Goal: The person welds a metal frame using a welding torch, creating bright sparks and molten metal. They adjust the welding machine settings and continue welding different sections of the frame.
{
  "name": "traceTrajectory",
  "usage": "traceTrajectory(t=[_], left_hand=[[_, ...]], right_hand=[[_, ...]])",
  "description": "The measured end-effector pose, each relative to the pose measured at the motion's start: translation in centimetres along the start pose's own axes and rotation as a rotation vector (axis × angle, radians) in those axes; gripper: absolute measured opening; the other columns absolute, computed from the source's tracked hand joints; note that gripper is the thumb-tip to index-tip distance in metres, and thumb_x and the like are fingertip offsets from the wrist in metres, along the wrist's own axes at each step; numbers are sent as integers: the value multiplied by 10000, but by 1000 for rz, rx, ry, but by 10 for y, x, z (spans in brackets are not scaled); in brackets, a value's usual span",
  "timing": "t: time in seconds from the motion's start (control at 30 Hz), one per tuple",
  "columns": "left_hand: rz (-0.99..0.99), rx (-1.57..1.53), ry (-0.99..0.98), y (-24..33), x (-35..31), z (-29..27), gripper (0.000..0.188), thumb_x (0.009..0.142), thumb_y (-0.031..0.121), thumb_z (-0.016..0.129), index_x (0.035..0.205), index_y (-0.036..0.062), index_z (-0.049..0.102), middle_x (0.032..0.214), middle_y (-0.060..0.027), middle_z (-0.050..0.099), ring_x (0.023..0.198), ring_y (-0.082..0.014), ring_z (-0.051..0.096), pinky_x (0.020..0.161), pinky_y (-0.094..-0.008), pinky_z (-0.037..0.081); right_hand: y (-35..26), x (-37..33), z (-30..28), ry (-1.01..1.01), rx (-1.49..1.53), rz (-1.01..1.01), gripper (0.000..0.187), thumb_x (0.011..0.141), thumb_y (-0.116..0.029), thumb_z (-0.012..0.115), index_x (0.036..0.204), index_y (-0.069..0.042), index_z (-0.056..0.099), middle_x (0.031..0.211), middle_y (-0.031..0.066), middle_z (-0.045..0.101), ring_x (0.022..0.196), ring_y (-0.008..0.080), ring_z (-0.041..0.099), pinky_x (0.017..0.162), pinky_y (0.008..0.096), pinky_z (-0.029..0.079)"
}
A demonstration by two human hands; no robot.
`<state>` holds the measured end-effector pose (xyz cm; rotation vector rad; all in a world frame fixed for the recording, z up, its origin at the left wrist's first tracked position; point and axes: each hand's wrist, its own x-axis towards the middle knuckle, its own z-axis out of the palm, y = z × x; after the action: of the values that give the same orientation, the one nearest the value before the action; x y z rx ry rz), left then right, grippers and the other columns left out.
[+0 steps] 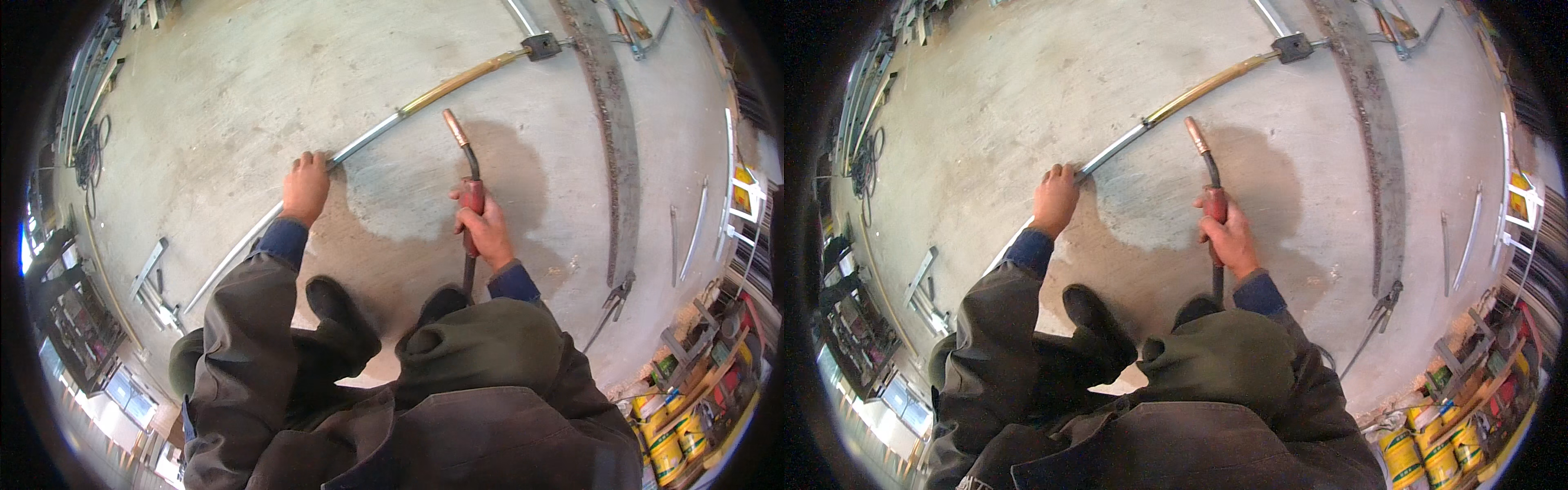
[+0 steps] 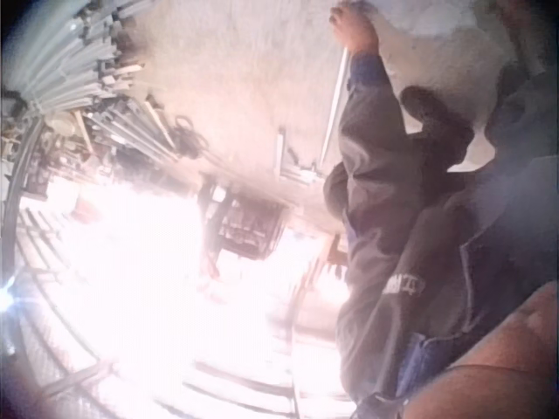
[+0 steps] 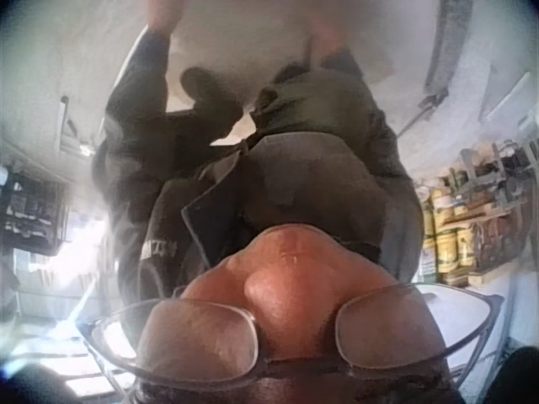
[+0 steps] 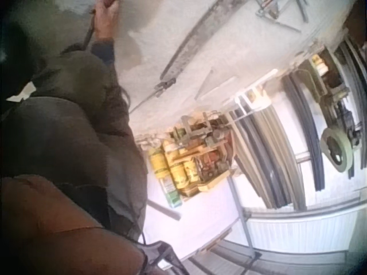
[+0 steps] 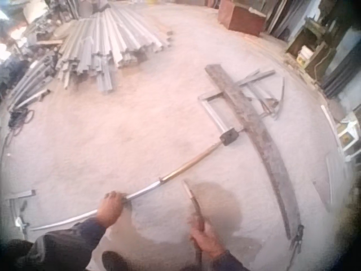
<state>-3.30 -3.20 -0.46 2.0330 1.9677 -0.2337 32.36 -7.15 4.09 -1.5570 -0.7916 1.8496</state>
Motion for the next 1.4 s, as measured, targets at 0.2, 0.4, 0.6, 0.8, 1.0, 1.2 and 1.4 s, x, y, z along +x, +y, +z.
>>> traceTrajectory(t=[0.2, 0.4, 0.6, 0.8, 1.0, 1.2, 1.4], left_hand=[[7, -6, 45, 2, -1, -3, 171, 953, 116, 576, 1104, 56, 630, 1068, -171, 669, 1005, -381, 690, 773, -481, 609], [-46, -5, -55, 1, 2, -4, 277, 864, 124, 685, 1120, 50, 610, 1106, -188, 673, 1034, -386, 684, 828, -480, 592], [-32, 18, -11, 4, 1, -4, 191, 926, 128, 624, 1100, 51, 627, 1085, -168, 675, 1034, -383, 683, 797, -487, 600], [-57, -134, -70, 0, 2, -15, 376, 886, 253, 781, 1186, 79, 637, 1131, -151, 667, 1108, -385, 651, 866, -499, 566], [-85, -214, -134, 3, 11, -26, 354, 874, 264, 813, 1130, 72, 661, 1130, -146, 688, 1103, -360, 652, 880, -486, 552], [-4, -172, -99, -6, 11, -18, 358, 870, 283, 794, 1149, 89, 682, 1067, -143, 704, 1035, -376, 687, 848, -486, 565], [5, -156, -140, -7, 8, -27, 305, 932, 268, 745, 1139, 66, 649, 1060, -169, 696, 1025, -398, 674, 845, -501, 547]], right_hand=[[4, 2, -4, -10, 42, -10, 523, 892, -51, 584, 1405, 12, 499, 1257, 145, 659, 703, 131, 621, 635, 317, 556], [4, 2, -1, -8, 42, 8, 516, 890, -49, 589, 1396, 6, 507, 1237, 136, 661, 701, 124, 615, 623, 311, 547], [5, 3, -2, -6, 47, 24, 518, 893, -50, 596, 1402, -7, 514, 1228, 113, 667, 699, 119, 610, 613, 305, 540], [4, 3, -3, -16, 43, 20, 502, 902, -48, 583, 1395, 6, 506, 1217, 114, 663, 706, 120, 610, 618, 309, 543], [-12, -2, -4, 7, -9, 15, 500, 900, -56, 589, 1390, 7, 516, 1164, 99, 663, 701, 118, 610, 625, 310, 548], [-6, -1, -9, -37, -7, 25, 532, 903, -50, 591, 1425, -7, 493, 1228, 124, 657, 714, 120, 612, 630, 311, 549], [2, 1, -4, 6, 102, 15, 484, 905, -82, 600, 1378, -12, 526, 1194, 85, 673, 670, 100, 588, 588, 302, 536]])
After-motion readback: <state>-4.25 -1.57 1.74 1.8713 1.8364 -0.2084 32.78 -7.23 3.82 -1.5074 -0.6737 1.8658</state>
